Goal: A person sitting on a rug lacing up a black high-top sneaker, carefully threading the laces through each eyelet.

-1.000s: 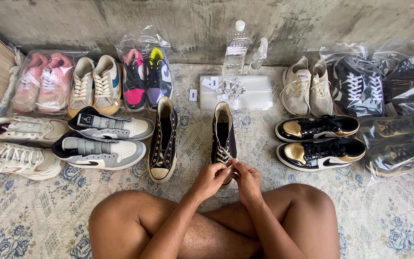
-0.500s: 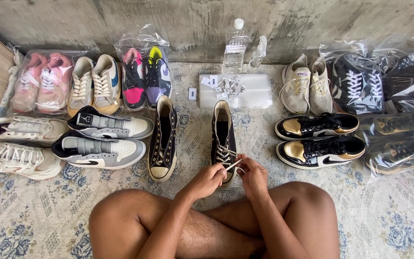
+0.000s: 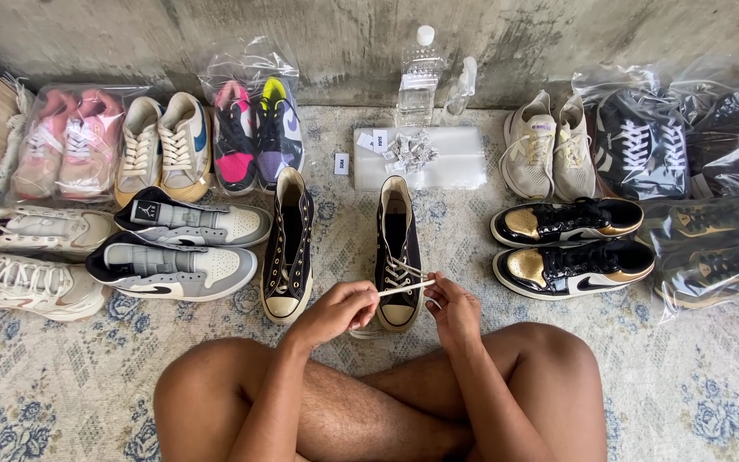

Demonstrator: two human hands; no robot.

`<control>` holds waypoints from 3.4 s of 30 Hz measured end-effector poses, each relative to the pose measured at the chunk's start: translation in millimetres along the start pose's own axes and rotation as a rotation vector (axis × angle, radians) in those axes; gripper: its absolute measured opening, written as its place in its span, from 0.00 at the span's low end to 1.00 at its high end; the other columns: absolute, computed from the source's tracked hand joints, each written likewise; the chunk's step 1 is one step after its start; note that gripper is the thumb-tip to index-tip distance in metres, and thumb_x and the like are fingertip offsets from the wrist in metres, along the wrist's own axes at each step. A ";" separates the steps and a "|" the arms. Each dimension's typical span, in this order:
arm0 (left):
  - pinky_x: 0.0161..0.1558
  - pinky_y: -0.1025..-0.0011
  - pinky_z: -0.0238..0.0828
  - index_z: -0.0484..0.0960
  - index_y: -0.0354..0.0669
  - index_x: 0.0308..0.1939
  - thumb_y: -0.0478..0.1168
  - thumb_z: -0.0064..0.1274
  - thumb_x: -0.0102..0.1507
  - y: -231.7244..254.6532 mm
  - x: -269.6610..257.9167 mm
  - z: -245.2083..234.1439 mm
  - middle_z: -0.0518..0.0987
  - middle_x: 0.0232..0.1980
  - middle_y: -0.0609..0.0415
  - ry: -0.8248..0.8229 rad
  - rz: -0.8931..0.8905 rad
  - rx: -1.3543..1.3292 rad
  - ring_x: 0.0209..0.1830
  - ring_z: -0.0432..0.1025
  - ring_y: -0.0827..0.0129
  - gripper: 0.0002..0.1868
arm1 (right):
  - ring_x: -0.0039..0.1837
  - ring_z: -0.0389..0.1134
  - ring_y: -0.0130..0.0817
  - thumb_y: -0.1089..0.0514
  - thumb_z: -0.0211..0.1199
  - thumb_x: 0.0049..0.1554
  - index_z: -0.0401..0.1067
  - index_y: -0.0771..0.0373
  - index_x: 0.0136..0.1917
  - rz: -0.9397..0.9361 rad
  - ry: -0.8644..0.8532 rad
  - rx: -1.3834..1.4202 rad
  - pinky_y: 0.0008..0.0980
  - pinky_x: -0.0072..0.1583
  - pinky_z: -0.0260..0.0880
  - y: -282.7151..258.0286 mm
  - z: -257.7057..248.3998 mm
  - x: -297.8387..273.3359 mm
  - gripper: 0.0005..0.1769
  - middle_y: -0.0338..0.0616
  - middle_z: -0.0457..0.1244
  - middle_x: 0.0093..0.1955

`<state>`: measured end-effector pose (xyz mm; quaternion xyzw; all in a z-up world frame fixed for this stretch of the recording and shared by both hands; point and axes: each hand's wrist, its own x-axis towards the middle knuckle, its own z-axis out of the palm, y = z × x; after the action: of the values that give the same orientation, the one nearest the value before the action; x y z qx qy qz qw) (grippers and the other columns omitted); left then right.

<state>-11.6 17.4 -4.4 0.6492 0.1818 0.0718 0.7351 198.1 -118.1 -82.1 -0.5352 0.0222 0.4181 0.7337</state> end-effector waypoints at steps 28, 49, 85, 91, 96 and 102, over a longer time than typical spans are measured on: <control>0.34 0.67 0.65 0.68 0.47 0.28 0.41 0.38 0.72 8.8 -38.8 -64.3 0.66 0.18 0.55 0.384 0.670 -0.665 0.21 0.64 0.66 0.16 | 0.38 0.73 0.41 0.57 0.69 0.56 0.80 0.70 0.52 0.157 0.252 -0.289 0.43 0.45 0.70 12.7 -20.5 36.5 0.15 0.56 0.72 0.40; 0.33 0.71 0.58 0.60 0.58 0.18 0.42 0.43 0.68 34.4 -53.2 -59.9 0.59 0.13 0.63 0.529 0.632 -0.832 0.14 0.56 0.72 0.22 | 0.35 0.69 0.34 0.57 0.66 0.58 0.78 0.73 0.51 0.112 0.269 -0.270 0.36 0.41 0.71 8.3 -6.5 25.5 0.15 0.49 0.68 0.37; 0.49 0.67 0.74 0.91 0.52 0.37 0.43 0.65 0.59 -35.8 50.5 62.2 0.86 0.35 0.56 0.581 0.206 0.231 0.43 0.80 0.64 0.05 | 0.37 0.56 0.29 0.65 0.61 0.64 0.80 0.76 0.51 -0.276 -0.290 -0.098 0.28 0.42 0.64 1.2 35.6 -31.4 0.11 0.47 0.59 0.33; 0.36 0.71 0.79 0.86 0.45 0.39 0.39 0.55 0.64 -10.6 34.4 67.9 0.84 0.26 0.52 0.509 0.089 0.265 0.30 0.81 0.66 0.05 | 0.34 0.53 0.27 0.66 0.63 0.62 0.81 0.76 0.48 -0.215 -0.255 -0.073 0.28 0.39 0.62 -13.4 46.8 -47.1 0.09 0.47 0.58 0.28; 0.32 0.59 0.75 0.84 0.46 0.43 0.41 0.60 0.61 -16.7 34.0 68.0 0.81 0.27 0.44 0.551 0.205 0.509 0.33 0.80 0.47 0.08 | 0.31 0.53 0.24 0.66 0.63 0.62 0.80 0.77 0.49 -0.212 -0.206 -0.080 0.25 0.38 0.60 -1.2 35.4 -30.2 0.09 0.42 0.55 0.25; 0.34 0.56 0.78 0.83 0.47 0.45 0.39 0.56 0.63 -23.5 36.4 63.5 0.82 0.31 0.43 0.555 0.278 0.623 0.35 0.80 0.46 0.07 | 0.29 0.53 0.27 0.66 0.65 0.61 0.80 0.77 0.47 -0.215 -0.175 -0.106 0.27 0.36 0.60 -1.8 36.9 -31.0 0.09 0.45 0.54 0.24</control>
<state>41.8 -32.6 -28.0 0.8143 0.2964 0.2832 0.4110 163.8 -107.0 -50.2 -0.5341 -0.1213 0.3827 0.7440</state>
